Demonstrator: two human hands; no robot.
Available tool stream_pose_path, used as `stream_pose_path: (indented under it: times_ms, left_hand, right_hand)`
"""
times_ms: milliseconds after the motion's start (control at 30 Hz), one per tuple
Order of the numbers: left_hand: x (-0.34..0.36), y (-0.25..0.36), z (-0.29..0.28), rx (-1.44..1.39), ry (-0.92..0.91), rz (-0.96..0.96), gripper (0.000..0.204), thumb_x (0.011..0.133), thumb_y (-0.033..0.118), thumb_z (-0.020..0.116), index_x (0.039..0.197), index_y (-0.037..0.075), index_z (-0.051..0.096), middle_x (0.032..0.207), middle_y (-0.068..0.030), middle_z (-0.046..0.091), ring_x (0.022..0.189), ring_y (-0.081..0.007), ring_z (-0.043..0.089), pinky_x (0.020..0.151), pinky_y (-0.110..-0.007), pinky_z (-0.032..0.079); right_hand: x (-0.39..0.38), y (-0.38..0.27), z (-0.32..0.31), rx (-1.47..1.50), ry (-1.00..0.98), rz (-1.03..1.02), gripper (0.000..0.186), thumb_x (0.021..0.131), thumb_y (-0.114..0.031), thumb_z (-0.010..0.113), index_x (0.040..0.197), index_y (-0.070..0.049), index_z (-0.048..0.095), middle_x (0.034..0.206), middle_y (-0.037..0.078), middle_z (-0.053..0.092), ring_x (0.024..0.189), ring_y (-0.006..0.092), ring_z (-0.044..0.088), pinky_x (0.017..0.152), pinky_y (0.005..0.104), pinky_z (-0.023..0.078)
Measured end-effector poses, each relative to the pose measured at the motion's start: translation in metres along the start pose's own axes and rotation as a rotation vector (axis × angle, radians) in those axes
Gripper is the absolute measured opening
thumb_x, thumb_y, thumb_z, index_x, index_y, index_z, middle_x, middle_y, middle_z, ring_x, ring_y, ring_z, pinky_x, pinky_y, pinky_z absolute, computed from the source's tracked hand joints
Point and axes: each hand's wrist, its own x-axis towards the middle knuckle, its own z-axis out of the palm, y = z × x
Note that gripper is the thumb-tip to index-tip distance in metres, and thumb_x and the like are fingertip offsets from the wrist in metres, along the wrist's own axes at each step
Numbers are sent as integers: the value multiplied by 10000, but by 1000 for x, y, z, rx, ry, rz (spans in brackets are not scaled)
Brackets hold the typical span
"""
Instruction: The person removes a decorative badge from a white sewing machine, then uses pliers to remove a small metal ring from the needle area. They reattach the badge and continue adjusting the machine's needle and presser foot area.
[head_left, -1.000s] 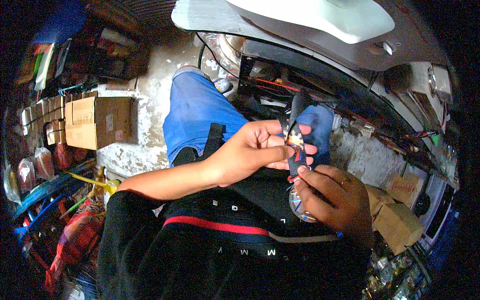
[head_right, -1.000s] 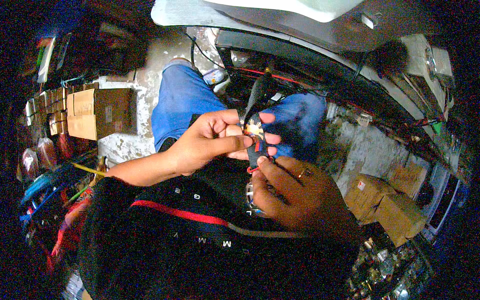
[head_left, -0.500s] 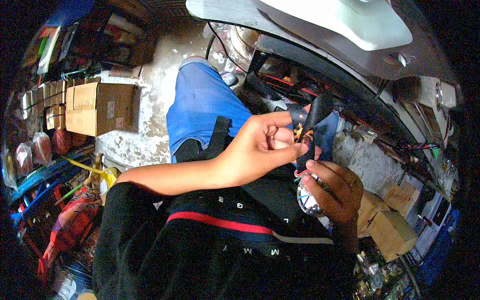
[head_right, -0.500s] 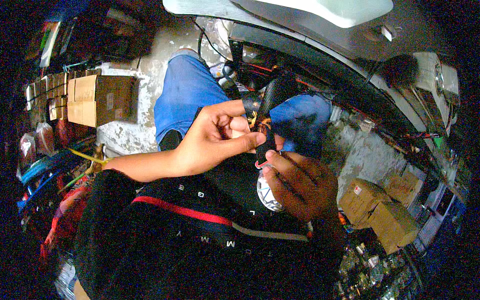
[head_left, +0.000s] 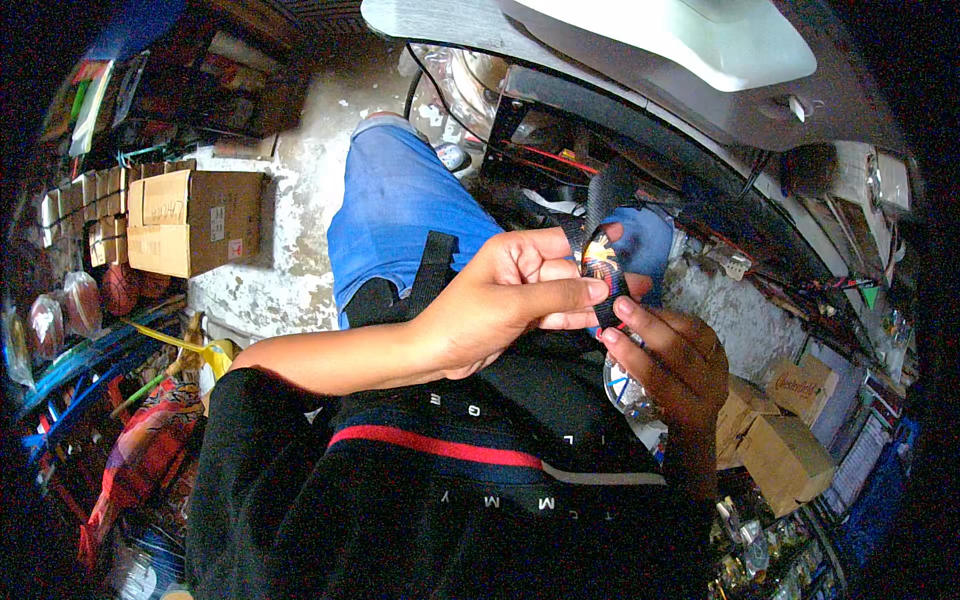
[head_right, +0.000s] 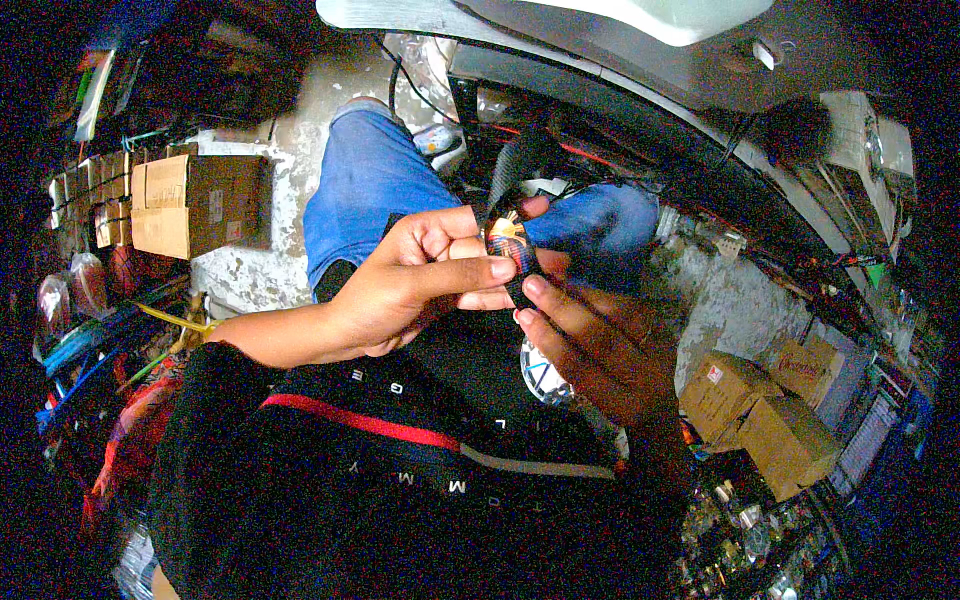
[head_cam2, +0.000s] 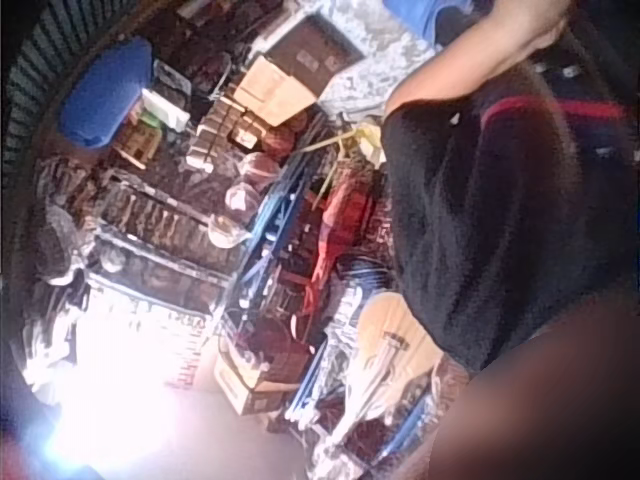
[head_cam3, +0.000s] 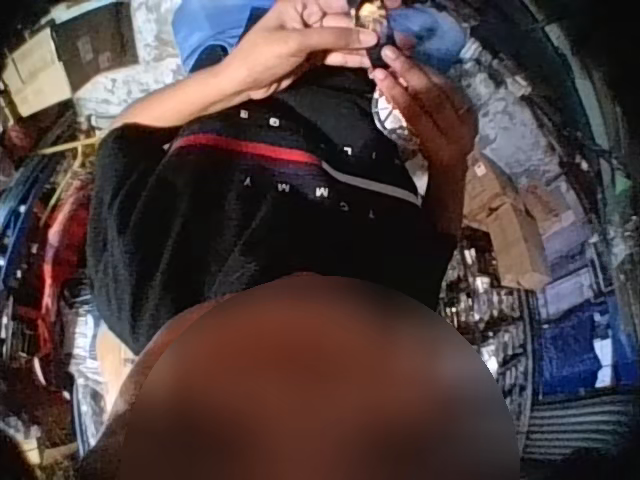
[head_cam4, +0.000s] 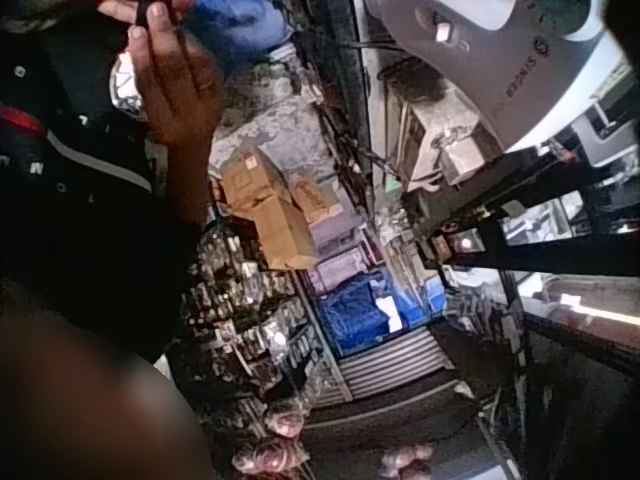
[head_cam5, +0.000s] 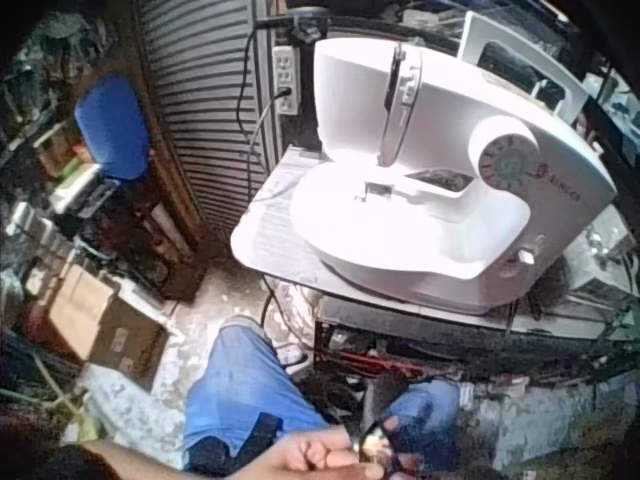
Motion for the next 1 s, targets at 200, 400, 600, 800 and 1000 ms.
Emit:
stream_pose_path:
  times_ms: [200,400,600,800,1000]
  left_hand:
    - [-1,4,3,-49,20,-69,366,915,103,613,1262,17,538,1169,-88,638,1024,-119,621,880,-251,507]
    - [4,5,0,-188,6,-181,372,919,94,600,1267,-12,523,1133,-91,645,988,-131,636,891,-265,529]
    - [4,7,-9,-244,42,-236,276,922,129,608,1161,-9,588,1052,-99,669,923,-161,666,863,-279,549]
    - [-10,21,-16,-24,61,-305,336,947,234,576,1182,-6,579,1155,-138,636,1143,-246,591,960,-417,504]
    - [-24,54,-12,1348,-19,389,179,897,161,634,961,-5,627,874,-96,668,805,-190,636,691,-301,453]
  right_hand:
    - [5,3,-5,-14,1,-9,278,659,-31,747,922,-109,702,1048,85,687,844,211,661,691,295,540]
    - [9,9,-8,-49,-46,-35,261,658,-31,742,902,-118,706,1003,70,701,832,203,654,687,295,535]
    - [20,29,4,215,62,-45,189,679,-51,745,857,-83,692,969,109,706,806,222,663,676,322,532]
    - [24,36,11,653,91,312,120,754,-28,712,867,-7,678,956,161,697,877,233,669,738,312,520]
    - [25,35,5,883,-43,820,173,786,-77,741,926,-1,676,953,111,699,886,178,661,780,299,524]
